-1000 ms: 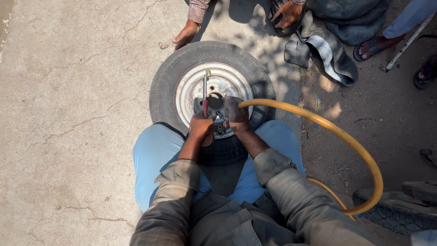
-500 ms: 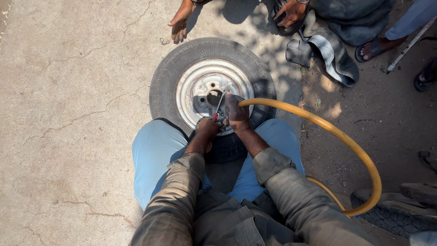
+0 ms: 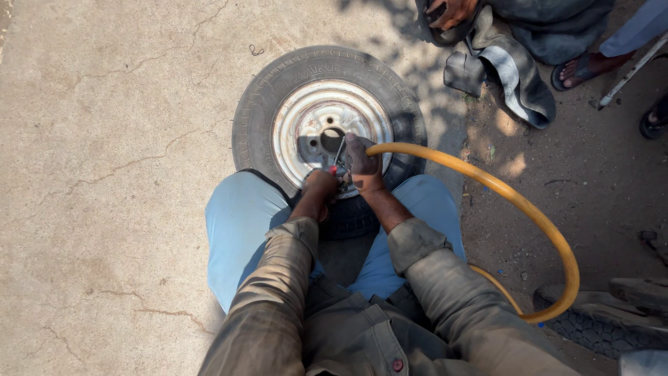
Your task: The person sits on the ground and uses a yellow air hose with a pressure gauge to inflate a car tire. They attach the hose to the valve stem, monitor the pressure gauge, and adjust the connection to ensure the tire is filled with air.
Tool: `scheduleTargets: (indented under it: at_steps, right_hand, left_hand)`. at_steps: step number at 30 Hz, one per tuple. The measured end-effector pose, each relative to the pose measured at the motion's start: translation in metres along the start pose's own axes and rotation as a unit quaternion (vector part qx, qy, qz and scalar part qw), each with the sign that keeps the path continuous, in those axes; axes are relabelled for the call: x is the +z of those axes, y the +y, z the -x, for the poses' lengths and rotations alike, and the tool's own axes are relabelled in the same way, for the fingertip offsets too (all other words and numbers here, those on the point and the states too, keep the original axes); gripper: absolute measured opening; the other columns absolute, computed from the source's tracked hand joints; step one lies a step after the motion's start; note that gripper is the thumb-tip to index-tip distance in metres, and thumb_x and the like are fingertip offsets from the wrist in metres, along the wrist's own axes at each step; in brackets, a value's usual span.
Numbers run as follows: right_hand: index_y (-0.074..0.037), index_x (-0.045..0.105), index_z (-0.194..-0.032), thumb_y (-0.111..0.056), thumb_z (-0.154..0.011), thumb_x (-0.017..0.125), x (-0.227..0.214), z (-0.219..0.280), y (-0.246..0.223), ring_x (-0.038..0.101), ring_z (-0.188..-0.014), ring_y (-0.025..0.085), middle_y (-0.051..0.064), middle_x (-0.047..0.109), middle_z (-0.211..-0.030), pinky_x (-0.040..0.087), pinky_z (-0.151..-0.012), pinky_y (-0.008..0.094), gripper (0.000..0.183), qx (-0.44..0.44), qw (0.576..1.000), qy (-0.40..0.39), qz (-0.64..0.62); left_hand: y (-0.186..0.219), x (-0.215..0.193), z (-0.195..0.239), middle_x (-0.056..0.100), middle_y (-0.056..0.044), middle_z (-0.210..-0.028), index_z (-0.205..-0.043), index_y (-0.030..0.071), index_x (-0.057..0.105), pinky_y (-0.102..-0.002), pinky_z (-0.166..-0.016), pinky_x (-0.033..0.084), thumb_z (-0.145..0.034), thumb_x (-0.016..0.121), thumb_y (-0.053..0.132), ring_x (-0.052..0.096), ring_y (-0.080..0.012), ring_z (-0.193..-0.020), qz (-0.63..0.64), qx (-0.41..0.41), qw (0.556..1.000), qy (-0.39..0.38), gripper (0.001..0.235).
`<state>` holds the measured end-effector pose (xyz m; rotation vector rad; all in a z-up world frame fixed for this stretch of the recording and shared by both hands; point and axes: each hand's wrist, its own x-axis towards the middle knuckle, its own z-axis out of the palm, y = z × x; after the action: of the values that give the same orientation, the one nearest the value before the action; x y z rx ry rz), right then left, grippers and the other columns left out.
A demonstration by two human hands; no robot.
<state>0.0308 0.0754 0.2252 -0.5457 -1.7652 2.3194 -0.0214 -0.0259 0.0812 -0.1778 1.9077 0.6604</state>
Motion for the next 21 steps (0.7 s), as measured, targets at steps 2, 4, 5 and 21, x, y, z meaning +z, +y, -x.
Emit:
scheduleTargets:
  at_steps: [2,4,5,21]
  right_hand:
    - [-0.015,0.048,-0.070,-0.039,-0.102,0.062,0.005,-0.006,-0.004,0.034,-0.050,0.006,-0.006,0.039,-0.059,0.026,-0.045,0.027,0.042,0.004,1.000,0.004,0.007]
    - [-0.015,0.049,-0.070,-0.038,-0.101,0.063,0.004,-0.003,-0.004,0.033,-0.049,0.006,-0.006,0.039,-0.058,0.025,-0.044,0.027,0.042,0.017,1.000,0.018,0.015]
    - [-0.015,0.048,-0.070,-0.039,-0.101,0.063,0.003,-0.003,-0.004,0.033,-0.049,0.006,-0.006,0.039,-0.058,0.025,-0.045,0.027,0.042,0.018,1.000,0.009,0.011]
    - [-0.012,0.055,-0.074,-0.039,-0.098,0.067,-0.006,-0.009,0.010,0.038,-0.056,0.006,-0.007,0.043,-0.063,0.030,-0.050,0.026,0.038,0.033,0.999,-0.011,0.005]
  left_hand:
    - [0.000,0.006,-0.023,0.083,-0.015,-0.110,-0.106,0.002,0.079,-0.042,-0.086,0.063,-0.097,0.057,0.043,0.081,-0.0289,-0.102,-0.004,0.030,0.998,-0.049,0.047]
    - [-0.003,0.017,-0.051,0.079,-0.017,-0.110,-0.109,0.003,0.078,-0.044,-0.087,0.060,-0.100,0.054,0.039,0.077,-0.0311,-0.103,-0.058,0.079,0.995,-0.020,0.044]
    - [-0.005,0.022,-0.063,0.076,-0.017,-0.112,-0.112,0.005,0.077,-0.044,-0.089,0.057,-0.099,0.056,0.038,0.073,-0.0317,-0.105,-0.112,0.112,0.987,0.033,0.042]
    - [-0.002,0.020,-0.028,0.077,-0.006,-0.078,-0.092,0.003,0.075,-0.034,-0.060,0.057,-0.090,0.074,0.036,0.074,-0.0179,-0.061,0.060,0.019,0.993,0.098,0.033]
